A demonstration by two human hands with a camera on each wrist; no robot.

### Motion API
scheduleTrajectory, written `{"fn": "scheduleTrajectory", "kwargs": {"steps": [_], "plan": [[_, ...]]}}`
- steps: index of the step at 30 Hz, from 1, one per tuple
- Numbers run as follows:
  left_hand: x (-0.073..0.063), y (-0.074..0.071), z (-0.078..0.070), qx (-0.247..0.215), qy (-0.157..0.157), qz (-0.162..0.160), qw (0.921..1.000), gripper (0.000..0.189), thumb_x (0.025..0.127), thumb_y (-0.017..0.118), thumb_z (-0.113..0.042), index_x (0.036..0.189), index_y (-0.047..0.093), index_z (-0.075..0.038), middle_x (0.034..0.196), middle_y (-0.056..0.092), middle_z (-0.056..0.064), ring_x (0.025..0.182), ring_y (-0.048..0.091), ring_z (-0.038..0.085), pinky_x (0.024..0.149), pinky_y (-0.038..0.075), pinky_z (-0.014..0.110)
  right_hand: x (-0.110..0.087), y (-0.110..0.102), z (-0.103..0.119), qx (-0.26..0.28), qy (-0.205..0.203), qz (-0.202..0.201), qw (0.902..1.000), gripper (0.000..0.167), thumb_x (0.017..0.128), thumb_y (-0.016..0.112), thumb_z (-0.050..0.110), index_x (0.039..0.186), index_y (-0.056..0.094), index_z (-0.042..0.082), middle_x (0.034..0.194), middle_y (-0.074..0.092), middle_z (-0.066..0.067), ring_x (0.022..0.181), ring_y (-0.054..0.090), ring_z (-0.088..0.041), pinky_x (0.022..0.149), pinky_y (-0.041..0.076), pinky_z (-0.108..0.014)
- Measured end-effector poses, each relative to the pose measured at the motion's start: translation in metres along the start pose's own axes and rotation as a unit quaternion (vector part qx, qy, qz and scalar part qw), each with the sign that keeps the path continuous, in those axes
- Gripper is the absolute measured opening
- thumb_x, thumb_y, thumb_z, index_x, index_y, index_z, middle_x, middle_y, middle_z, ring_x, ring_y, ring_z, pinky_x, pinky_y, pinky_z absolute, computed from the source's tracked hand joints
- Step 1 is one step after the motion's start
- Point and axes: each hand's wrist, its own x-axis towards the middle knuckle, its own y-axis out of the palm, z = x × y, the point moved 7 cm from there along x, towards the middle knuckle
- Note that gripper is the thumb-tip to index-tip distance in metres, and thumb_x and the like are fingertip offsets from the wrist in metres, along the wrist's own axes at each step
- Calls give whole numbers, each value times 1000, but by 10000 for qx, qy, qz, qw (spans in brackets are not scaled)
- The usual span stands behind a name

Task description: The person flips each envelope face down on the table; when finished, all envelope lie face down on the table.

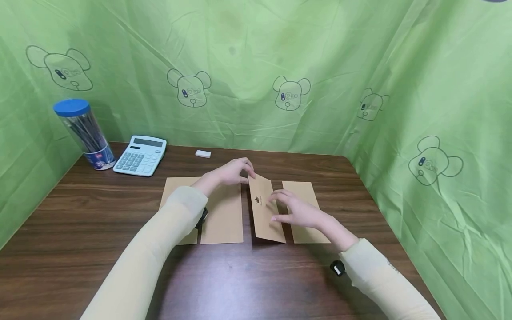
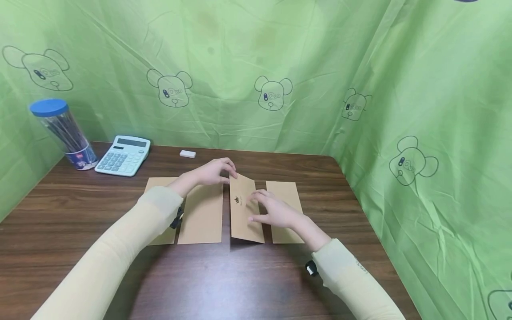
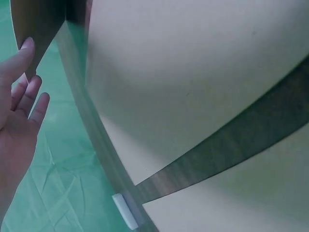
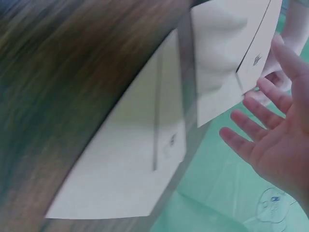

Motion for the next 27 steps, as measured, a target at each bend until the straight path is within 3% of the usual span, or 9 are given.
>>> {"fn": "scheduleTrajectory", "kwargs": {"steps": [6,14,19,23,27], "plan": [[2,-13,-7,-40,136,-223,9997,12,83,71,-14,95,71,-11,111,56,6,107,54,21,99,41,36,5,-14,18,170,-29,-420,9990,51,87,66,36,127,53,8,128,55,-6,118,52,-24,100,41,-42],[9,-22,-18,28,291,-357,9989,11,85,70,-16,93,68,-10,101,58,3,97,54,18,91,43,33,10,-19,30,1061,377,-379,9929,51,88,66,30,130,49,6,128,55,-13,106,61,-29,86,52,-41],[15,-31,-24,162,253,-392,9988,9,84,71,-19,90,67,-13,96,58,2,92,53,18,86,42,33,13,-28,35,1102,457,-492,9916,45,88,67,22,127,51,7,128,56,-13,106,62,-26,87,52,-36],[18,-37,-29,200,179,-310,9992,10,85,70,-22,89,64,-15,94,58,1,92,53,17,87,42,32,14,-34,35,1010,568,-483,9921,41,88,66,17,125,53,8,125,58,-15,84,67,-17,76,54,-30],[22,-43,-38,146,246,-279,9992,12,86,69,-23,89,62,-14,94,57,1,92,52,17,87,42,32,14,-38,34,698,592,-495,9946,36,87,65,12,121,56,7,110,62,-14,59,60,-8,61,52,-27]]}}
